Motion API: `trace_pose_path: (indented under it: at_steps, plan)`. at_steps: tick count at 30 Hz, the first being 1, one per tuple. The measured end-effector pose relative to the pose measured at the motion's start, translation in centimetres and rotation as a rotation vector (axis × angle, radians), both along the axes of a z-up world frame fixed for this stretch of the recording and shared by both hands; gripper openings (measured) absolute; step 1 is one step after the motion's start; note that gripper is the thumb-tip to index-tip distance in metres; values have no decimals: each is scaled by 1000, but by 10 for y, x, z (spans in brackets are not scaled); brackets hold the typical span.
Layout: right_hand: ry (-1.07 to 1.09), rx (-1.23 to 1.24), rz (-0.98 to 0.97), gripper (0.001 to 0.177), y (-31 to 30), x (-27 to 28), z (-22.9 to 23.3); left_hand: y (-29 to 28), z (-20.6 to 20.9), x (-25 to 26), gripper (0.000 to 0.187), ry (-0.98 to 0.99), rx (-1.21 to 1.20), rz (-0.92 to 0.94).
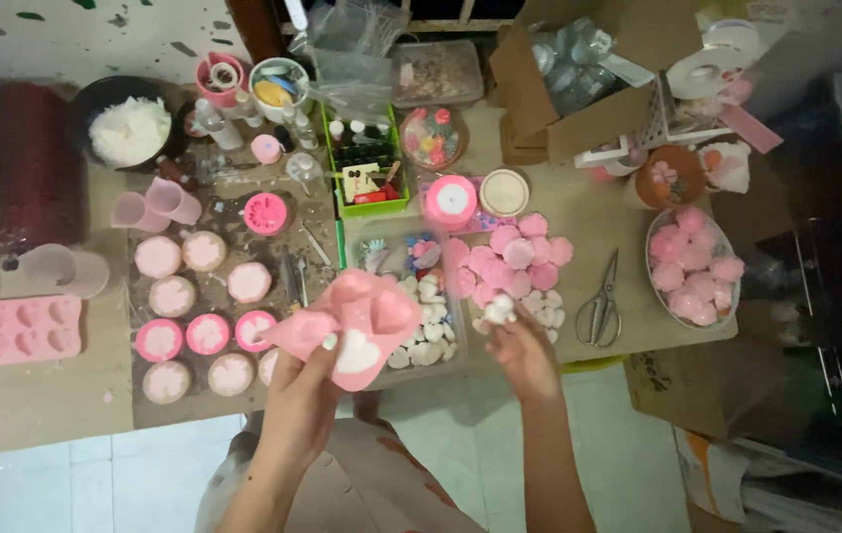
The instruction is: Preparing silicone molds, inserting wicks, and organizing wax components for candle making.
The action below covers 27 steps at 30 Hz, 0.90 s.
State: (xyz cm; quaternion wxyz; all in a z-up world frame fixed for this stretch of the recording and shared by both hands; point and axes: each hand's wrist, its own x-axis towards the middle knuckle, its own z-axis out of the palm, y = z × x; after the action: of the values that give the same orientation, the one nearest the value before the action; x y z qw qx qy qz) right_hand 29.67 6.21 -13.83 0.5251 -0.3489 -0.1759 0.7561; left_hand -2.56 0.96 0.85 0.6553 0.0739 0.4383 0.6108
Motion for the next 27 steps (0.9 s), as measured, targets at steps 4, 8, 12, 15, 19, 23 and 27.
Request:
trace_pose_path:
  at_steps: [4, 8, 12, 15, 19, 23, 27]
  plan:
    - [-364, -161, -239, 46, 5, 40, -40, -3, 2, -7, 37, 63, -24, 1]
    - [-746, -310, -366, 34, 1, 75, -104, -2, 6, -11, 32, 68, 15, -11]
    - [-836, -345, -356, 31, 2, 75, -149, -5, 4, -9, 30, 135, -109, -39]
    - [-1043, -208, -288, 25, 12, 61, -158, -6, 0, -7, 31, 128, -110, -50]
    - [-1356, 86, -193, 22, 25, 49, -162, -9, -3, -3, 28, 103, -134, -86]
    - [-1374, 118, -138, 25, 32, 48, -175, -11, -6, 3, 26, 119, -147, -80]
    - [-1362, 113, -150, 23, 31, 45, -168, -13, -6, 9, 24, 124, -147, -69]
